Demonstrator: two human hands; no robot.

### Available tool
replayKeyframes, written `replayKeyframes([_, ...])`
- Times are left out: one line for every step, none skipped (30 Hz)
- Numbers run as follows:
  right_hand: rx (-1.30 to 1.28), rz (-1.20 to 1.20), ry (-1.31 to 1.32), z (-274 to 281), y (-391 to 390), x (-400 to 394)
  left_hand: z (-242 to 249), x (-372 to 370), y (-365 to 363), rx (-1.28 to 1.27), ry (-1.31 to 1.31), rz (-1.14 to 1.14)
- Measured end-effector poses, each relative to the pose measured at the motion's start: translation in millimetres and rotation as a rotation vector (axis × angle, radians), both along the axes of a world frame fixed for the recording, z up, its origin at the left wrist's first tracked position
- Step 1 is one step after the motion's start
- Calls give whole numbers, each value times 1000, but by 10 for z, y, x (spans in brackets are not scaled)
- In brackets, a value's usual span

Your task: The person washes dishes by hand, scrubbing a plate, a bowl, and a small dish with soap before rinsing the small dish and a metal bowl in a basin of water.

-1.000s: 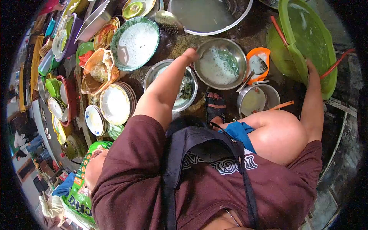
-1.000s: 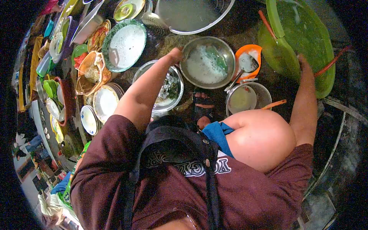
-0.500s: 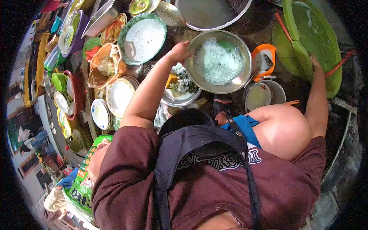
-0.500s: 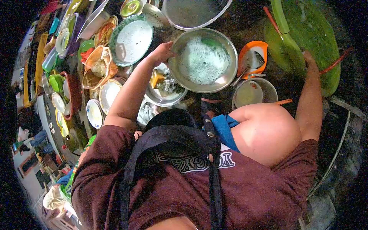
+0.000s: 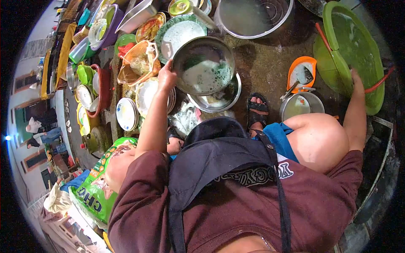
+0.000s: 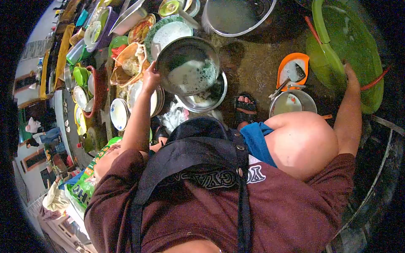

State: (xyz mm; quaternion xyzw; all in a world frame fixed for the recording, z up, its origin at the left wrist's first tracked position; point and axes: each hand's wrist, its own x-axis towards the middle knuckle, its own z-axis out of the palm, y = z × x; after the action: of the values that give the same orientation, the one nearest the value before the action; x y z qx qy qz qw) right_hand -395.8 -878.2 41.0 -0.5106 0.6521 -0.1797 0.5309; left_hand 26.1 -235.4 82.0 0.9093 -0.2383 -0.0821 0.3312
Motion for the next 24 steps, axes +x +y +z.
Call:
replayKeyframes([-1, -2, -5, -9, 8, 5, 87, -48, 58, 166, 4, 49])
replayKeyframes([-8, 2, -5, 5, 7, 11, 111, -91, 101, 165, -1, 52])
replayKeyframes([-9, 5, -6, 10, 3, 29, 134, -116, 127, 113, -71, 50])
replayKeyframes([-12, 5, -10, 14, 8, 26, 158, -137, 149, 62, -140, 47])
replayKeyframes([-12, 8, -10, 22, 3, 42, 223, -180, 139, 29, -148, 22])
replayKeyframes([-13, 8, -18, 28, 8, 34, 259, -191, 144, 29, -153, 21])
replayKeyframes([-16, 6, -18, 26, 2, 45, 288, -206, 142, 57, -219, 7])
replayKeyframes([-16, 10, -21, 25, -2, 43, 326, -233, 133, 85, -283, -8])
replayKeyframes([-15, 12, -22, 24, -5, 29, 369, -268, 125, 86, -282, -12])
replayKeyframes([-15, 13, -23, 23, -13, 23, 413, -285, 120, 52, -316, -36])
replayKeyframes([-17, 11, -25, 23, -9, 17, 488, -312, 103, 18, -350, -61])
replayKeyframes([-18, 12, -24, 23, -14, 28, 565, -344, 96, 19, -350, -65])
replayKeyframes([-16, 13, -27, 27, -16, 24, 647, -379, 94, 28, -389, -76])
replayKeyframes([-14, 12, -31, 21, -12, 33, 699, -398, 94, 37, -429, -87])
replayKeyframes([-16, 12, -33, 22, -12, 31, 717, -392, 95, -22, -445, -104])
replayKeyframes([-16, 10, -39, 21, -3, 28, 757, -394, 102, -21, -444, -107])
replayKeyframes([-15, 10, -43, 28, 1, 24, 813, -401, 103, -48, -503, -133])
replayKeyframes([-13, 10, -50, 31, 1, 22, 859, -414, 106, -75, -560, -160])
replayKeyframes([-12, 16, -57, 15, 6, 38, 886, -428, 108, -90, -554, -157])
replayKeyframes([-13, 7, -60, 26, -5, 19, 916, -440, 101, -90, -553, -161])
replayKeyframes([-13, 3, -66, 34, -14, 9, 944, -449, 96, -59, -579, -163])
replayKeyframes([-11, -1, -73, 37, -23, 8, 966, -465, 87, -27, -604, -164])
replayKeyframes([-5, -1, -83, 39, -10, 12, 976, -490, 66, -46, -603, -164])
replayKeyframes([-2, -5, -95, 51, -9, 19, 953, -484, 44, -50, -602, -171])
